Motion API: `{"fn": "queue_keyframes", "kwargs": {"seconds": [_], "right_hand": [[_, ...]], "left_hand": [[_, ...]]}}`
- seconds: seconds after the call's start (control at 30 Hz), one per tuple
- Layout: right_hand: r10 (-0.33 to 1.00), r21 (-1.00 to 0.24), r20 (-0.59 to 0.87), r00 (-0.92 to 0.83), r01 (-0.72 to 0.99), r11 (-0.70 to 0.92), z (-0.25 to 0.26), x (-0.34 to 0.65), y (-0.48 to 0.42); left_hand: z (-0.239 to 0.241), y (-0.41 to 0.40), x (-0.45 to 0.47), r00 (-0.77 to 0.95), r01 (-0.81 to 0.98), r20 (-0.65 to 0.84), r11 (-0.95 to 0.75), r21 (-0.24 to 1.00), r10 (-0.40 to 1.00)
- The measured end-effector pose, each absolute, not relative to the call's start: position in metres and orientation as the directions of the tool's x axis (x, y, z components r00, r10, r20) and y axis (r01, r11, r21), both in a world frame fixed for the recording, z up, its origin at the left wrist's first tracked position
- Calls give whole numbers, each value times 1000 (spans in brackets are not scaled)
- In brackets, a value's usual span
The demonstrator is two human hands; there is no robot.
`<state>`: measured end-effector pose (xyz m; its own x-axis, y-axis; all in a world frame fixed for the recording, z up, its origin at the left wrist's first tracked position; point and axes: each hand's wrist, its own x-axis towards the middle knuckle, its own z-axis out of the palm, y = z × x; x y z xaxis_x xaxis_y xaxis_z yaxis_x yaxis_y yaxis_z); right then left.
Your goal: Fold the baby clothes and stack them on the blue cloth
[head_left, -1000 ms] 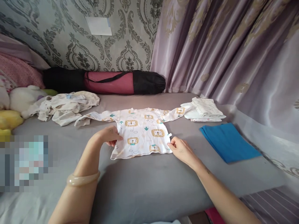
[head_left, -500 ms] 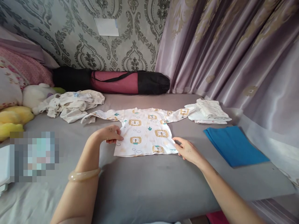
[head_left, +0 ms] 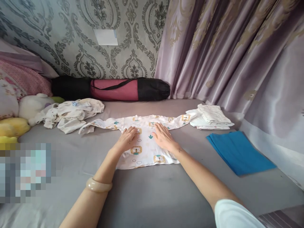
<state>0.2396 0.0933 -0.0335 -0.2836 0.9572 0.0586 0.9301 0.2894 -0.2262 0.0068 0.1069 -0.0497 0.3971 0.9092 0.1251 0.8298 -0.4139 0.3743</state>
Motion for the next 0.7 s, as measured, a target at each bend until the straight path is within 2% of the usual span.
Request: {"fn": "queue_keyframes", "kwargs": {"seconds": [0.17,0.3,0.43,0.5,0.57,0.63,0.7], "right_hand": [[973,-208,-38,-228,954,216,-56,231,113],[969,-195,-98,-226,959,204,-50,236,119],[970,-203,-123,-208,962,181,-26,238,145],[986,-212,-58,-157,967,142,-18,238,165],[993,-227,17,-120,966,121,-16,238,184],[993,-230,29,-118,965,122,-18,236,200],[992,-220,-5,-128,968,124,-22,234,212]], "left_hand": [[-66,100,12,253,954,13,-252,160,967],[-63,97,17,181,980,-23,-178,83,983],[-54,98,22,183,976,98,-193,105,978],[-47,100,18,91,983,200,-121,141,975],[-41,103,10,-66,984,263,20,175,962],[-38,105,-2,-193,971,262,145,192,945],[-41,108,-13,-269,950,198,225,217,943]]}}
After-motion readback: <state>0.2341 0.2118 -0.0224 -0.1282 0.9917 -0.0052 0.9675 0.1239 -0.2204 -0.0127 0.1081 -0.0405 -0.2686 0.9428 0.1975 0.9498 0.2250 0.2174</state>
